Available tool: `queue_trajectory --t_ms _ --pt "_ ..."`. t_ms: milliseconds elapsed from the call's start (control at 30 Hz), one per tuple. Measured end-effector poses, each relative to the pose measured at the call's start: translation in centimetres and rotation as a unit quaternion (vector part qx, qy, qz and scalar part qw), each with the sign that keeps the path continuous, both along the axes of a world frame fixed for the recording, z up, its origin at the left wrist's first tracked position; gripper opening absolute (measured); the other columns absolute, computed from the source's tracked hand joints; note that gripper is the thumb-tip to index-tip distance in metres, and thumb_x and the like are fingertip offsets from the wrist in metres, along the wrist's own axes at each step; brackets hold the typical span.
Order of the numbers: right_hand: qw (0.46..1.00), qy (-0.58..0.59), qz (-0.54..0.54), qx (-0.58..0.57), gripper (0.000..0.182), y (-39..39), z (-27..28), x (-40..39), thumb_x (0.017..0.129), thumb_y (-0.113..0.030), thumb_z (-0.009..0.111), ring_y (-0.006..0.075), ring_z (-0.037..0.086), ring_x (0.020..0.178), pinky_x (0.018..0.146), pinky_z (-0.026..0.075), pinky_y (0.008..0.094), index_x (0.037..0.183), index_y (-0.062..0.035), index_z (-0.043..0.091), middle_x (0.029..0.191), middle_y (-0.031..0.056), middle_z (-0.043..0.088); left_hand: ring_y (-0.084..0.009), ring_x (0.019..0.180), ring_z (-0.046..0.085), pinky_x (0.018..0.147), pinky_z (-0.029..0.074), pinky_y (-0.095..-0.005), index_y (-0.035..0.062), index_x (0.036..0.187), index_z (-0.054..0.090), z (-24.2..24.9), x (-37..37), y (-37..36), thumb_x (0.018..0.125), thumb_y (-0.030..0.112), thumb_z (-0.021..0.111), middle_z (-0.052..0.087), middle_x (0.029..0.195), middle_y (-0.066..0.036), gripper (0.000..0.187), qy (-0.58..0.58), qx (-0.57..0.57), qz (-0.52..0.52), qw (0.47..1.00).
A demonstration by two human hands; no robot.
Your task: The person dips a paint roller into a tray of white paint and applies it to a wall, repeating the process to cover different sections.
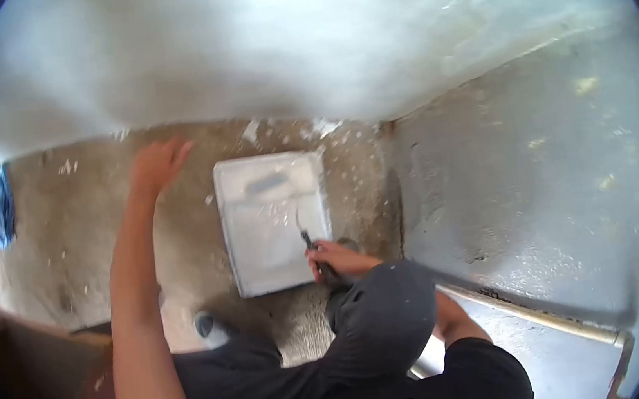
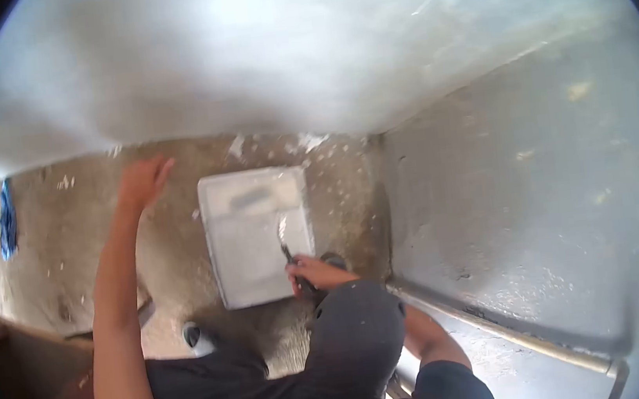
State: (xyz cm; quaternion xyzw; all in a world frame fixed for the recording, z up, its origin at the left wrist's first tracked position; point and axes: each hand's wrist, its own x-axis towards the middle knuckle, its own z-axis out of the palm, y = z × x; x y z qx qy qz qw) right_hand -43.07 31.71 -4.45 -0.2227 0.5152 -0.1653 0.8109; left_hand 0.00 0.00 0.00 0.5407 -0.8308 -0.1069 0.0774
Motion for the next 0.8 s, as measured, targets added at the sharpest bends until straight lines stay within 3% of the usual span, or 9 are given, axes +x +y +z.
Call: queue_trajectory --t_ms 67,100,133,233,367,500,567,667,800 --pt "0.998 0.003 -0.047 -0.048 0.032 1.3 -1.6 0.3 0.112 -0.035 0.068 0.017 0.068 0.078 0.076 0.059 0.0339 0.135 -0.0148 0.061 0.096 0.0051 0.069 -0.0495 0.088 0.073 0.081 0.057 -0.0606 0.0112 0.112 0.078 0.8 -0.1 0.1 0.111 0.057 0.055 0.077 0.091 -0.024 0.051 0.04 0.003 0.032 0.999" --pt "0.982 0.135 -0.009 -0.132 0.03 4.4 2.5 -0.2 0.113 -0.035 0.067 0.0172 0.066 0.077 0.075 0.057 0.0347 0.133 -0.0138 0.064 0.094 0.0059 0.068 -0.0491 0.089 0.073 0.081 0.057 -0.06 0.011 0.113 0.078 4.7 -1.2 2.2 0.111 0.056 0.055 0.078 0.093 -0.023 0.051 0.059 0.016 0.047 0.997" --pt "0.936 0.276 0.03 -0.217 0.028 5.2 3.6 -0.1 0.113 -0.034 0.066 0.0173 0.064 0.076 0.075 0.055 0.0354 0.131 -0.0128 0.066 0.092 0.0068 0.067 -0.0488 0.091 0.073 0.082 0.058 -0.0597 0.0108 0.114 0.078 3.9 -1.3 2.0 0.111 0.055 0.055 0.078 0.094 -0.023 0.05 0.079 -0.003 0.05 0.996" --pt "0.874 0.416 -0.006 -0.251 0.03 6.7 4.7 0.0 0.114 -0.037 0.063 0.019 0.063 0.078 0.078 0.053 0.0383 0.129 -0.0118 0.069 0.091 0.0084 0.066 -0.0486 0.093 0.074 0.083 0.058 -0.0591 0.0104 0.115 0.078 3.3 -1.6 1.5 0.112 0.055 0.055 0.079 0.097 -0.023 0.05 0.098 -0.012 0.056 0.994" --pt "0.907 0.386 -0.017 -0.169 0.036 4.4 9.0 -0.2 0.116 -0.041 0.056 0.0264 0.073 0.095 0.088 0.054 0.0415 0.128 -0.011 0.072 0.097 0.0125 0.073 -0.0491 0.094 0.074 0.083 0.058 -0.0588 0.0096 0.116 0.077 3.8 -1.7 1.6 0.112 0.054 0.055 0.078 0.097 -0.023 0.05 0.072 -0.001 0.057 0.996" --pt "0.88 0.398 -0.076 -0.248 0.036 5.1 7.4 -0.6 0.116 -0.04 0.056 0.0267 0.072 0.091 0.085 0.053 0.0419 0.128 -0.0104 0.072 0.095 0.0137 0.072 -0.0494 0.09 0.073 0.079 0.057 -0.0591 0.0095 0.116 0.075 4.9 -1.7 2.1 0.112 0.052 0.056 0.077 0.094 -0.024 0.047 0.07 -0.018 0.053 0.996" --pt "0.898 0.388 -0.09 -0.187 0.036 4.8 9.7 -0.5 0.115 -0.042 0.06 0.0176 0.066 0.093 0.085 0.052 0.0367 0.125 -0.0088 0.07 0.099 0.0074 0.071 -0.0497 0.085 0.072 0.075 0.055 -0.0595 0.0092 0.114 0.074 5.3 -1.5 2.0 0.112 0.051 0.057 0.075 0.088 -0.024 0.045 0.08 -0.013 0.058 0.995" --pt "0.898 0.381 -0.108 -0.191 0.038 4.9 10.9 -0.9 0.116 -0.042 0.056 0.0163 0.065 0.098 0.089 0.051 0.0362 0.122 -0.0065 0.069 0.102 0.0078 0.069 -0.0497 0.082 0.071 0.072 0.053 -0.0599 0.0087 0.113 0.072 5.7 -1.0 2.3 0.112 0.05 0.057 0.073 0.084 -0.023 0.044 0.092 -0.018 0.074 0.993" --pt "0.907 0.3 -0.149 -0.256 0.035 4.9 9.2 -2.9 0.115 -0.038 0.056 0.0207 0.059 0.082 0.078 0.048 0.0407 0.116 -0.0075 0.073 0.087 0.0087 0.064 -0.0495 0.081 0.071 0.072 0.053 -0.0593 0.008 0.112 0.072 5.7 -0.1 2.3 0.112 0.049 0.056 0.073 0.082 -0.022 0.044 0.079 -0.033 0.072 0.994"
